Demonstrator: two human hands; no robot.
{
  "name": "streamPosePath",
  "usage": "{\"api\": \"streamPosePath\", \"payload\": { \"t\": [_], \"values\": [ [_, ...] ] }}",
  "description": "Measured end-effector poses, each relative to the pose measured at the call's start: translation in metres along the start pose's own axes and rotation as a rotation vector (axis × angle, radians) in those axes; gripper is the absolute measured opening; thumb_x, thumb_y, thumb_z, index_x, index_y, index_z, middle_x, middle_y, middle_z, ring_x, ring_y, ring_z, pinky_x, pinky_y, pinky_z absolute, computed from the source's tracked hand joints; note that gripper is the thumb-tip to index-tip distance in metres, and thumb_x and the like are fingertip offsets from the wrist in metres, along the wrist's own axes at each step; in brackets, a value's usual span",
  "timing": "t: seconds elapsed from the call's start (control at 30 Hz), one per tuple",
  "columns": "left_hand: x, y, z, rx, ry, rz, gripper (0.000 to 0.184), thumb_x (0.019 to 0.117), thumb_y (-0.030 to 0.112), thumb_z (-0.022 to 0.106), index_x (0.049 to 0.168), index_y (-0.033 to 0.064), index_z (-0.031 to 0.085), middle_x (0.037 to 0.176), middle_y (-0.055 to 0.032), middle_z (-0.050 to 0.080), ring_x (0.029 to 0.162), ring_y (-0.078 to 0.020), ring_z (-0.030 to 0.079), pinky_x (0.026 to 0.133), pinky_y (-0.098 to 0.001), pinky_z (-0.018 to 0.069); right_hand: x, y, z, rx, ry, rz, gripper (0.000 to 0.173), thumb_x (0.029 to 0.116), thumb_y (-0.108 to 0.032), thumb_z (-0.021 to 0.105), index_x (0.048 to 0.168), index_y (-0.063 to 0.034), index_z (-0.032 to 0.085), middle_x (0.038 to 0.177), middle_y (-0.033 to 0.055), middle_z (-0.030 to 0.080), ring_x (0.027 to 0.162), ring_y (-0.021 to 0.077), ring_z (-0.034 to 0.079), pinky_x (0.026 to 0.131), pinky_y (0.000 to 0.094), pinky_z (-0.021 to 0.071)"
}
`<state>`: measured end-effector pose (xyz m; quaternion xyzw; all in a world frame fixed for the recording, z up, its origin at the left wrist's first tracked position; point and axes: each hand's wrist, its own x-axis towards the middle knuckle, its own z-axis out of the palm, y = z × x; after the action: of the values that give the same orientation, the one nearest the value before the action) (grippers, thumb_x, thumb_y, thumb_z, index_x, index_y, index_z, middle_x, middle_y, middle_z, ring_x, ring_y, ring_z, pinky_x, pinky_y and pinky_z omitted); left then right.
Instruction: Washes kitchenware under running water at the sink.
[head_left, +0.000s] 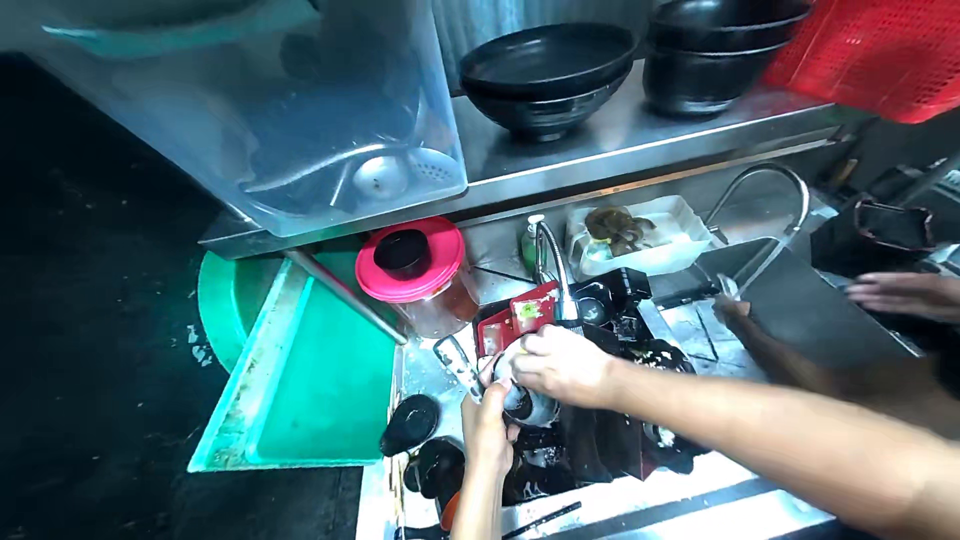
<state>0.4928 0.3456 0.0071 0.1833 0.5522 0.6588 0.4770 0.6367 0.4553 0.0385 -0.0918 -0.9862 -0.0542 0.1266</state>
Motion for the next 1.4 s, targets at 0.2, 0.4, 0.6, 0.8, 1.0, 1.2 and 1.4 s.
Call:
{"api": "streamPosePath", "payload": {
  "t": [0.2, 0.4, 0.6, 0.8, 1.0, 1.2, 1.4],
  "values": [
    [-0.002, -0.003, -0.009, 0.082, 0.068, 0.001, 0.032, 0.0971, 0.022, 0.059, 0.122, 0.0032, 0.066, 0.072, -0.0085, 0.062, 0.046, -0.0126, 0.05, 0.037, -0.0267, 0.0386, 0.014, -0.053, 0.003, 0.96, -0.14, 0.534, 0.023, 0.1016, -0.016, 0.054, 0.114, -0.006, 0.071, 0.108, 0.0123, 0.072, 0.105, 0.0253, 0.069, 0.098, 0.0493, 0.0533],
    [-0.011, -0.015, -0.003, 0.192, 0.043, 0.275, 0.044, 0.0878, 0.016, 0.071, 0.129, 0.0027, 0.067, 0.124, -0.0095, 0.071, 0.111, -0.0164, 0.069, 0.096, -0.0387, 0.0589, 0.014, -0.055, 0.022, 0.367, 0.035, 0.553, 0.01, 0.0892, -0.006, 0.068, 0.095, -0.0055, 0.075, 0.099, 0.0142, 0.075, 0.102, 0.0359, 0.071, 0.092, 0.0593, 0.056],
    [-0.02, -0.004, 0.004, -0.052, 0.048, 0.179, 0.038, 0.0957, 0.019, 0.064, 0.129, 0.0021, 0.067, 0.103, -0.0127, 0.072, 0.07, -0.0138, 0.063, 0.058, -0.0307, 0.0529, 0.02, -0.058, -0.007, 1.192, 0.266, 0.964, 0.012, 0.0893, -0.011, 0.065, 0.098, -0.008, 0.073, 0.082, 0.0022, 0.069, 0.072, 0.0125, 0.066, 0.065, 0.0364, 0.057],
    [-0.018, -0.005, 0.007, -0.05, -0.003, 0.12, 0.036, 0.102, 0.026, 0.056, 0.128, 0.0031, 0.065, 0.101, -0.0115, 0.073, 0.087, -0.0183, 0.071, 0.077, -0.0381, 0.061, 0.006, -0.062, -0.023, 1.116, 0.124, 0.797, 0.017, 0.0977, -0.017, 0.062, 0.107, -0.0128, 0.076, 0.095, 0.002, 0.074, 0.084, 0.0126, 0.071, 0.078, 0.0375, 0.0608],
    [-0.014, 0.0, 0.023, -0.171, -0.065, -0.193, 0.05, 0.107, 0.051, 0.039, 0.107, 0.0112, 0.068, 0.082, -0.01, 0.069, 0.063, -0.0166, 0.064, 0.049, -0.0297, 0.0506, 0.002, -0.044, -0.027, 0.734, 0.232, 0.47, 0.016, 0.0975, -0.015, 0.062, 0.091, -0.0138, 0.077, 0.088, -0.0024, 0.074, 0.088, 0.0098, 0.07, 0.084, 0.0369, 0.0594],
    [-0.022, 0.017, 0.014, -0.195, -0.203, -0.171, 0.041, 0.0881, 0.041, 0.068, 0.113, 0.0076, 0.067, 0.09, -0.0112, 0.072, 0.078, -0.0183, 0.071, 0.07, -0.0377, 0.0617, -0.022, -0.044, -0.047, 0.612, -0.008, 0.0, 0.016, 0.0994, -0.006, 0.057, 0.095, -0.0084, 0.072, 0.094, 0.0038, 0.073, 0.099, 0.02, 0.069, 0.093, 0.041, 0.0554],
    [-0.02, 0.017, 0.032, 0.02, -0.127, -0.117, 0.029, 0.1008, 0.033, 0.058, 0.114, 0.0078, 0.065, 0.077, -0.0118, 0.065, 0.049, -0.0116, 0.054, 0.039, -0.0233, 0.0419, -0.019, -0.047, -0.03, 0.216, 0.196, 0.403, 0.01, 0.0969, -0.006, 0.061, 0.097, -0.0076, 0.071, 0.097, 0.006, 0.072, 0.106, 0.0233, 0.068, 0.098, 0.0406, 0.055]
  ]
}}
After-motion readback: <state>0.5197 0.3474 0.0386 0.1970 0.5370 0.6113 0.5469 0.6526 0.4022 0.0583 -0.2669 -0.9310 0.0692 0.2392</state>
